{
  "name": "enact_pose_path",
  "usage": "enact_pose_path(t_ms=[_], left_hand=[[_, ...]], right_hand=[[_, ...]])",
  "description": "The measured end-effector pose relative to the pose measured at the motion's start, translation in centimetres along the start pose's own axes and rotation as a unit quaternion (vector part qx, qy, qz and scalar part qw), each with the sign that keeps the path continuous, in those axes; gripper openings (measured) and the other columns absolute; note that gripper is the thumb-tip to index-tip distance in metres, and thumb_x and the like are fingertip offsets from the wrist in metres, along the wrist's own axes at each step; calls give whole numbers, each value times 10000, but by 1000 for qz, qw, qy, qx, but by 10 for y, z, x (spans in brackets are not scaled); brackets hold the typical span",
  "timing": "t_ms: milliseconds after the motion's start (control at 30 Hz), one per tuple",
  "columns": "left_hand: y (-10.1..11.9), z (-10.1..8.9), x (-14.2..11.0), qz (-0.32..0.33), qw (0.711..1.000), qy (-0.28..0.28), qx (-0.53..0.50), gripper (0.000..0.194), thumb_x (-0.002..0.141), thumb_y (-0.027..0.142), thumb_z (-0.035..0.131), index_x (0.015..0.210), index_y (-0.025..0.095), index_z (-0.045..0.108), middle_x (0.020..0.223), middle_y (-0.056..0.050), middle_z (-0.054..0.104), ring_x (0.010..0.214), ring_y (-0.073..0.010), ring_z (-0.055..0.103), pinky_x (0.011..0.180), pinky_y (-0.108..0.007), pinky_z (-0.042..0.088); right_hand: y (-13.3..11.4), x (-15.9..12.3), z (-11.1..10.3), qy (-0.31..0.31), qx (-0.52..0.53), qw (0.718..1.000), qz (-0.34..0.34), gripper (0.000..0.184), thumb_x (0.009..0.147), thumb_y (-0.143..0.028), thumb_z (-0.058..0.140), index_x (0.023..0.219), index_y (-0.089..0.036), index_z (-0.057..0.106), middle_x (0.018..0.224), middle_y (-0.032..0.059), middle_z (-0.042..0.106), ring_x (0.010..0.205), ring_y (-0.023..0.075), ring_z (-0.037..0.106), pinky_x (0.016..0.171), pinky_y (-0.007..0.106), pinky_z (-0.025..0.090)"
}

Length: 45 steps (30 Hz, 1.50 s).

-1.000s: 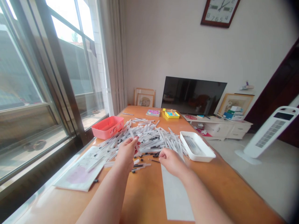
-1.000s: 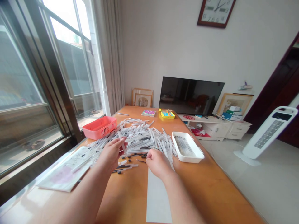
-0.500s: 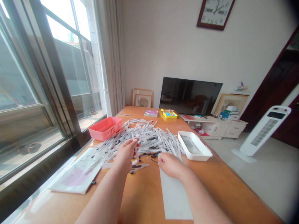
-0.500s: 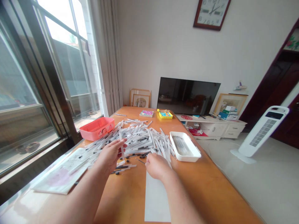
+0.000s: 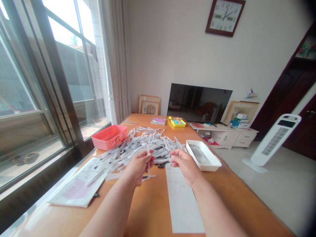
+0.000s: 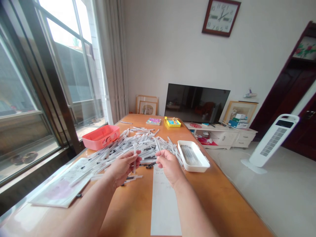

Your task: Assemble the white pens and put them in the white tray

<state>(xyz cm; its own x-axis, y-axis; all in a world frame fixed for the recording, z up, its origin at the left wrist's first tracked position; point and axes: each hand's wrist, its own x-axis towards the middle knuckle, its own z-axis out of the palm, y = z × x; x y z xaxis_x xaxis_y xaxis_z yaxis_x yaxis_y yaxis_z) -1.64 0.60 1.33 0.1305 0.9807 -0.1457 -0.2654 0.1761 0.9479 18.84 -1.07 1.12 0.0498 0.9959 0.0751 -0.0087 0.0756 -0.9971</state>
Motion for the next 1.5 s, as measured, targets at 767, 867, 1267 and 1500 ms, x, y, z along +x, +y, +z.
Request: enact_pose_path(t_ms=[767, 867, 1267, 1500], left_hand=[[5, 20, -19, -18, 977, -123, 175, 274, 726, 377, 658, 883, 168, 739, 787, -65, 698, 594, -135, 492, 576, -267, 328], [5, 21, -21, -17, 972, -132, 196, 255, 727, 372, 657, 871, 179, 742, 800, -64, 705, 610, -139, 494, 589, -268, 329], [5, 20, -22, -28, 966, -147, 211, 254, 713, 349, 654, 884, 189, 752, 808, -62, 714, 623, -156, 501, 616, -279, 345], [5, 20, -23, -22, 967, -154, 203, 259, 722, 351, 649, 892, 186, 754, 807, -65, 714, 628, -154, 499, 607, -278, 340]], right_hand=[[-17, -2, -5, 126, 152, 972, -128, 377, 860, -490, 663, 1087, -189, 684, 986, 89, 714, 851, 197, 666, 670, 290, 514], [-16, -2, -4, 130, 128, 974, -133, 374, 866, -494, 656, 1078, -186, 684, 972, 83, 714, 843, 201, 668, 671, 299, 519], [-13, -5, 4, 90, 51, 986, -129, 410, 871, -558, 616, 1061, -201, 686, 982, 76, 722, 828, 207, 666, 677, 309, 523], [-11, -9, 12, 29, 5, 995, -91, 546, 852, -551, 637, 1263, -193, 616, 967, 75, 733, 861, 226, 677, 674, 316, 526]])
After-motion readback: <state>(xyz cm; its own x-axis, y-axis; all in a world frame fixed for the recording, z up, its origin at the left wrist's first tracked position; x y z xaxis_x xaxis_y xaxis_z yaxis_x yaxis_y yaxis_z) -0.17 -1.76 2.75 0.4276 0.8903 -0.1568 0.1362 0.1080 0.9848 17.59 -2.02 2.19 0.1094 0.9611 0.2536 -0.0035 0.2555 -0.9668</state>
